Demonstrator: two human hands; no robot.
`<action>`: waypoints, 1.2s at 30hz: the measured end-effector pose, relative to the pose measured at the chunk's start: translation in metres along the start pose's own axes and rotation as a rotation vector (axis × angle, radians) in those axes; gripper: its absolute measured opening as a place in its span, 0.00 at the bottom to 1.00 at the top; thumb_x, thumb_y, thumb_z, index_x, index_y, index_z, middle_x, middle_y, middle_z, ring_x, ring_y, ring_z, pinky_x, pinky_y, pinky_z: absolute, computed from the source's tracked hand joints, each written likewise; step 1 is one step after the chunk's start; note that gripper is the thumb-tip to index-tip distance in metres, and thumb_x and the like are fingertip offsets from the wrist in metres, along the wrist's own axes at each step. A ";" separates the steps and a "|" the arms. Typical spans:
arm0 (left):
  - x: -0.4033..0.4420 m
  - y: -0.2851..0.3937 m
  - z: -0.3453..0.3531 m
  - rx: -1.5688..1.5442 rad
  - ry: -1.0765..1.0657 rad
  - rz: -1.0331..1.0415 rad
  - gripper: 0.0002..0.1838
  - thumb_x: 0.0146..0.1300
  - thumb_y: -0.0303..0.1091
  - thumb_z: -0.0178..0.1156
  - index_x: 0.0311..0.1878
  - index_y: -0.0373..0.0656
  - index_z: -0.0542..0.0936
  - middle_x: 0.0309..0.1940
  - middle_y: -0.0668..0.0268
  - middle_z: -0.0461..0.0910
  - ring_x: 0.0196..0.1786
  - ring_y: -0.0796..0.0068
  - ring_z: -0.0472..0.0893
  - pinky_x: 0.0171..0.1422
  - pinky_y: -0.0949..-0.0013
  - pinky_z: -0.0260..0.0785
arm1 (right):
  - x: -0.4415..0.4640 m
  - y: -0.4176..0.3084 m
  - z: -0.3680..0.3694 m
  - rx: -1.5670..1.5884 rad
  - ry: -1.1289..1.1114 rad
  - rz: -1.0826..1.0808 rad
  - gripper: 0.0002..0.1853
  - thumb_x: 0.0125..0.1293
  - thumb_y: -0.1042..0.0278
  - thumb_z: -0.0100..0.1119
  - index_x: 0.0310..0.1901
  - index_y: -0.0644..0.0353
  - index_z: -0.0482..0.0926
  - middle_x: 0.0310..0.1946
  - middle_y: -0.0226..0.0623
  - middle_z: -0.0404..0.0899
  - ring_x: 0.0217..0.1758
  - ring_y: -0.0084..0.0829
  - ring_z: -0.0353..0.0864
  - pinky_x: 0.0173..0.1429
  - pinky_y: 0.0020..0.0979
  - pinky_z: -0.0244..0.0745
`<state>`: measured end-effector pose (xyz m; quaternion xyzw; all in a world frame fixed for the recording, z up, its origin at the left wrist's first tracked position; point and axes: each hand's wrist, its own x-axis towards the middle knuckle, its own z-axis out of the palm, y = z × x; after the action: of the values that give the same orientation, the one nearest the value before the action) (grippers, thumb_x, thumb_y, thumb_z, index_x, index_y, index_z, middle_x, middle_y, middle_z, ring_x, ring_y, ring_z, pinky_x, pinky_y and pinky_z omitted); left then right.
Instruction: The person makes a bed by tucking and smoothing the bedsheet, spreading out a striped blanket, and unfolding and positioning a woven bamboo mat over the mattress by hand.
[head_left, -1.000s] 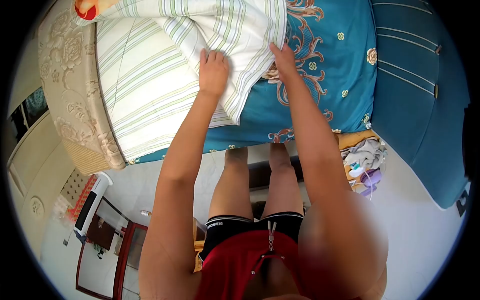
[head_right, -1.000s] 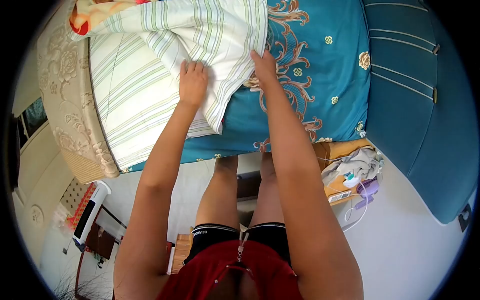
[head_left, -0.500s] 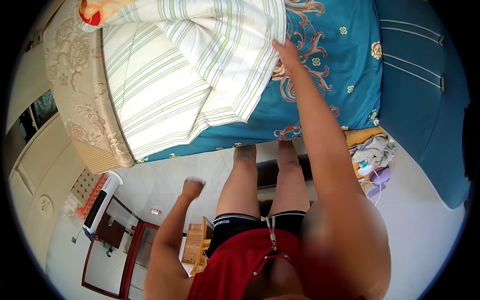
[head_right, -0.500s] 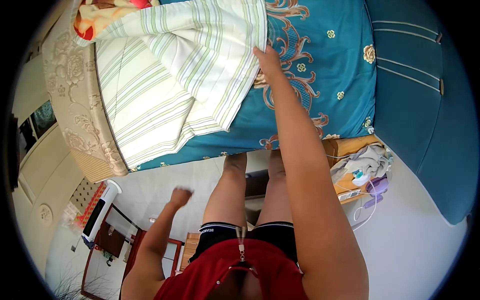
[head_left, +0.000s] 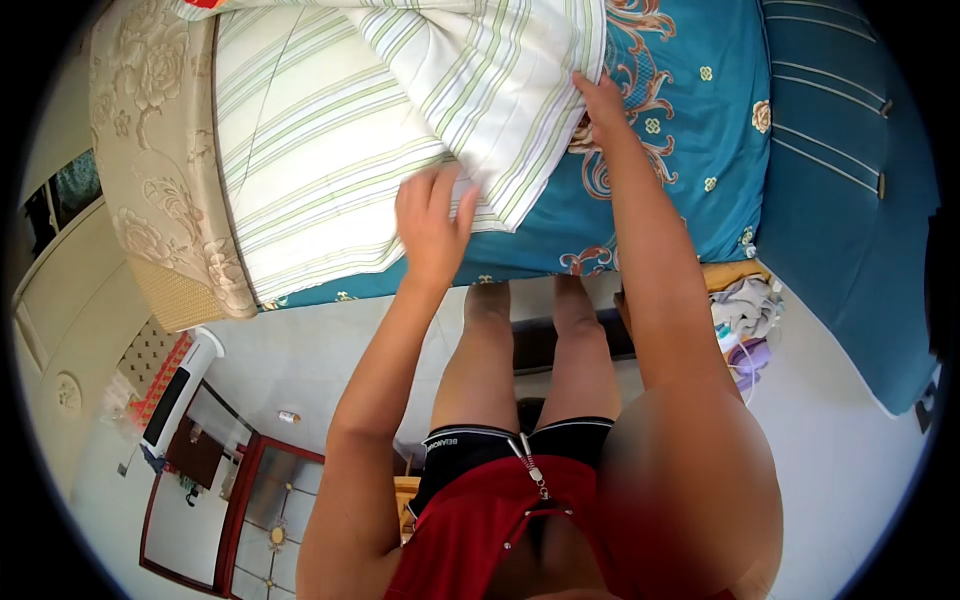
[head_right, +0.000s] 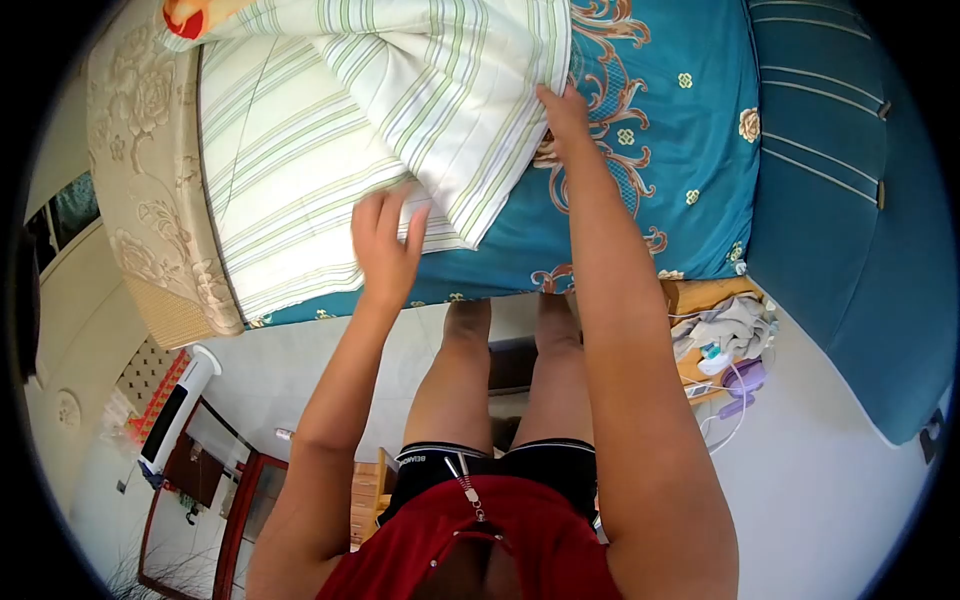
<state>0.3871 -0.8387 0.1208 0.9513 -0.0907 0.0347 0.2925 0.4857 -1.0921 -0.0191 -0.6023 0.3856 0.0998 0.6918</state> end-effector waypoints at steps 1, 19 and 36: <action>0.020 0.001 0.016 -0.023 0.086 0.034 0.17 0.51 0.33 0.65 0.44 0.38 0.77 0.39 0.57 0.74 0.42 0.56 0.72 0.46 0.61 0.64 | 0.003 0.003 0.000 -0.006 0.000 -0.013 0.16 0.59 0.68 0.58 0.47 0.68 0.76 0.42 0.38 0.79 0.41 0.29 0.77 0.47 0.29 0.70; -0.027 -0.035 0.021 -0.107 -0.032 -0.048 0.05 0.53 0.27 0.60 0.28 0.41 0.73 0.27 0.61 0.71 0.33 0.58 0.68 0.40 0.59 0.59 | 0.002 0.014 -0.003 -0.041 -0.002 -0.125 0.17 0.59 0.67 0.57 0.47 0.69 0.75 0.38 0.39 0.80 0.38 0.30 0.77 0.44 0.31 0.71; -0.288 -0.117 -0.047 0.169 -0.777 -0.683 0.35 0.54 0.36 0.63 0.65 0.41 0.61 0.44 0.55 0.76 0.44 0.58 0.76 0.48 0.58 0.69 | -0.097 0.035 0.092 -1.049 0.206 -0.741 0.13 0.48 0.61 0.65 0.33 0.60 0.77 0.35 0.36 0.71 0.46 0.37 0.68 0.55 0.39 0.59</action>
<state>0.1270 -0.6734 0.0604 0.8897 0.1257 -0.4109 0.1541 0.4358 -0.9679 0.0157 -0.9596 0.1169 -0.0286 0.2542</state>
